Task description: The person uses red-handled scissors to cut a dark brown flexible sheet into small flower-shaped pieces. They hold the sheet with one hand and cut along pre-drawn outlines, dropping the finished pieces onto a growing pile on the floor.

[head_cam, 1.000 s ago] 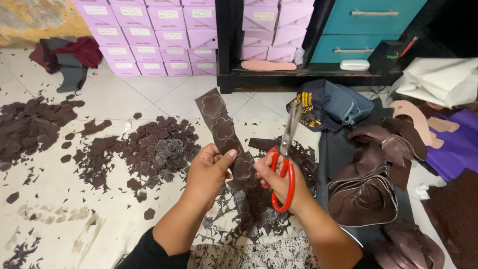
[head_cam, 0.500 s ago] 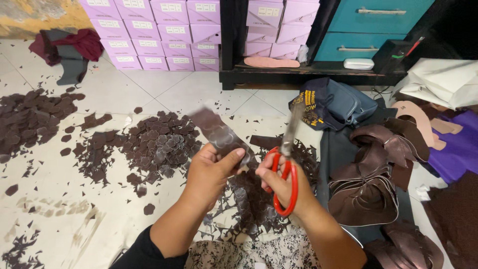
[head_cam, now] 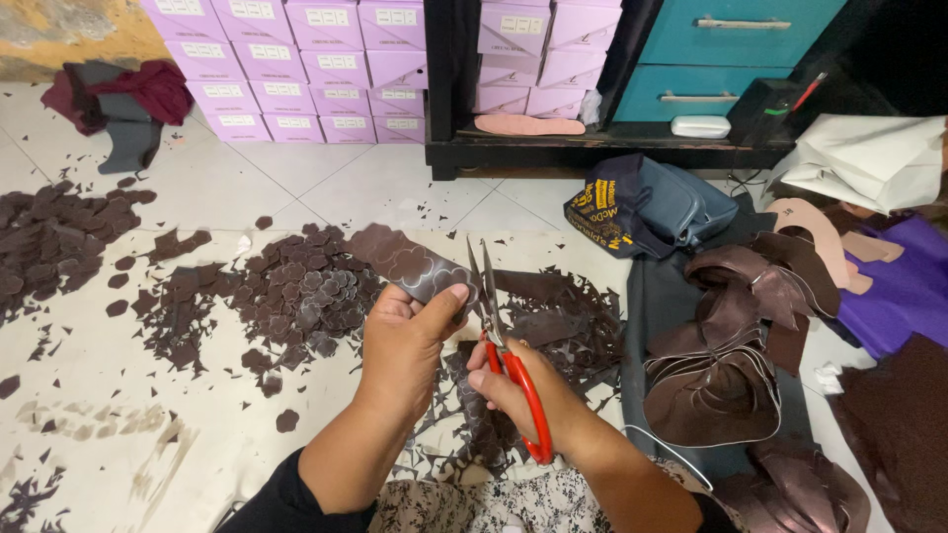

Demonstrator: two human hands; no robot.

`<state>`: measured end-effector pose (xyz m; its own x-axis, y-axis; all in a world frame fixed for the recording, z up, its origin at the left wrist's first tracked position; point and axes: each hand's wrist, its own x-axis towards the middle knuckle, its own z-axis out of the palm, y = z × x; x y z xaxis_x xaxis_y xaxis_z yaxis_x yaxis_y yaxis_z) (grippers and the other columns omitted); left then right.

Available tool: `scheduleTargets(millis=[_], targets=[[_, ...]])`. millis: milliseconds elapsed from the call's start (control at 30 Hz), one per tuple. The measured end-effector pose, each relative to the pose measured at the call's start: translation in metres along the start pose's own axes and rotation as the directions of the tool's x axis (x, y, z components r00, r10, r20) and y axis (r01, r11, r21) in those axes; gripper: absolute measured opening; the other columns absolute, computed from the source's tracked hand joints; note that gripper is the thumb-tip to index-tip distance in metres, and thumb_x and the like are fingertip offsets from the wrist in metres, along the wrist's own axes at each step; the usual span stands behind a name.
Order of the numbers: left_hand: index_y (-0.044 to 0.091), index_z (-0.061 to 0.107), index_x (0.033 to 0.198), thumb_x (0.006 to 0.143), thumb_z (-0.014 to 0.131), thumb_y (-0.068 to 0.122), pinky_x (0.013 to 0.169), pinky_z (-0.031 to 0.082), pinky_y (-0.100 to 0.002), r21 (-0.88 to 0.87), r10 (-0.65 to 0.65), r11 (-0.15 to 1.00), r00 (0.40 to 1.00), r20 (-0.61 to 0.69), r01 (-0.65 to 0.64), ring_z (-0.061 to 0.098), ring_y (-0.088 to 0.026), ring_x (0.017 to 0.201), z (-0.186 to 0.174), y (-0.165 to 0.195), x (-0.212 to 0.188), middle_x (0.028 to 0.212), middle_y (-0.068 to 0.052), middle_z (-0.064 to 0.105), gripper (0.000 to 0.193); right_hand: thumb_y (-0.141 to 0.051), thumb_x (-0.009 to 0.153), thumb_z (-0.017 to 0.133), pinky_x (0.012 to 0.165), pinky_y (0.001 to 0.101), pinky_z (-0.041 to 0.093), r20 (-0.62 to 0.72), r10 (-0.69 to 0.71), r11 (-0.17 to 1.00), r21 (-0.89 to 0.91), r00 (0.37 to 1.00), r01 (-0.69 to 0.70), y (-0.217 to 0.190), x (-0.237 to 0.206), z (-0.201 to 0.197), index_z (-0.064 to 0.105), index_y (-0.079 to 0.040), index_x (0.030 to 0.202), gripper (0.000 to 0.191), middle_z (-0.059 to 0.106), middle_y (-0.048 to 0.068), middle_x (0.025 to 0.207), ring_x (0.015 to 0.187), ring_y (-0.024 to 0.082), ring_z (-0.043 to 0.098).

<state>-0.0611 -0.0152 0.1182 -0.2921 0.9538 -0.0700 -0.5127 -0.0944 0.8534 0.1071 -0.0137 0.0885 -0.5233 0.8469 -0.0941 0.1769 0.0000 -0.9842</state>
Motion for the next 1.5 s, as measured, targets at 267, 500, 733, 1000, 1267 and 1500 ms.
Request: scheduleTargets(millis=[267,500,733,1000,1267,1500], targets=[[0.003,0.065,0.102,0.09,0.071,0.005,0.071,0.053,-0.026,-0.041,0.069,0.997,0.998,-0.015,-0.069,0.066,-0.01,0.079,0.004,0.004,-0.007,0.093,-0.005,0.073,0.013,-0.025,0.091,0.065,0.07,0.0311,0.054,0.0,-0.039,0.991,-0.127,0.999,0.039,-0.008,-0.002,0.008,0.061,-0.007,0.098,0.02,0.061,0.003,0.083,0.076,0.012,0.059],[0.003,0.066,0.103,0.091,0.07,0.001,0.077,0.055,-0.026,-0.075,0.079,0.994,0.997,-0.022,-0.08,0.069,-0.011,0.085,0.005,0.001,-0.007,0.098,-0.007,0.074,0.013,-0.029,0.095,0.062,0.064,0.0301,0.055,-0.001,-0.035,0.993,-0.115,0.999,0.035,-0.006,0.002,0.01,0.059,-0.007,0.095,0.022,0.058,0.003,0.08,0.071,0.012,0.058],[0.002,0.066,0.102,0.091,0.07,0.001,0.077,0.056,-0.026,-0.063,0.101,0.993,0.995,-0.026,-0.103,0.069,-0.011,0.086,0.006,-0.002,-0.008,0.098,-0.007,0.075,0.012,-0.03,0.096,0.063,0.061,0.0297,0.052,-0.051,0.014,0.997,-0.076,0.999,-0.018,-0.004,0.001,0.012,0.058,-0.006,0.094,0.025,0.057,0.002,0.077,0.068,0.012,0.055],[0.004,0.066,0.101,0.092,0.07,0.003,0.071,0.053,-0.025,-0.074,0.065,0.995,0.997,-0.046,-0.068,0.068,-0.01,0.081,0.007,-0.002,-0.009,0.095,-0.006,0.074,0.01,-0.036,0.099,0.055,0.054,0.0284,0.048,-0.081,-0.001,1.0,-0.026,0.997,-0.001,-0.003,0.0,0.019,0.061,-0.004,0.097,0.033,0.053,0.001,0.065,0.058,0.01,0.051],[0.004,0.066,0.101,0.091,0.07,0.003,0.073,0.054,-0.025,-0.055,0.099,0.993,0.994,-0.047,-0.102,0.068,-0.01,0.082,0.006,0.002,-0.006,0.095,-0.006,0.074,0.012,-0.035,0.098,0.057,0.049,0.0254,0.041,-0.054,0.042,0.993,0.116,0.998,-0.036,-0.008,-0.001,0.019,0.062,-0.006,0.101,0.03,0.047,-0.004,0.066,0.055,0.007,0.045],[0.003,0.066,0.101,0.09,0.07,0.002,0.073,0.056,-0.026,-0.024,0.083,0.996,0.997,0.0,-0.082,0.069,-0.011,0.081,-0.004,0.007,-0.002,0.094,-0.006,0.074,0.012,-0.031,0.098,0.061,0.044,0.0253,0.032,-0.028,0.086,0.992,0.1,0.996,-0.082,-0.005,0.001,0.013,0.059,-0.007,0.092,0.025,0.044,-0.006,0.06,0.049,0.006,0.04]])
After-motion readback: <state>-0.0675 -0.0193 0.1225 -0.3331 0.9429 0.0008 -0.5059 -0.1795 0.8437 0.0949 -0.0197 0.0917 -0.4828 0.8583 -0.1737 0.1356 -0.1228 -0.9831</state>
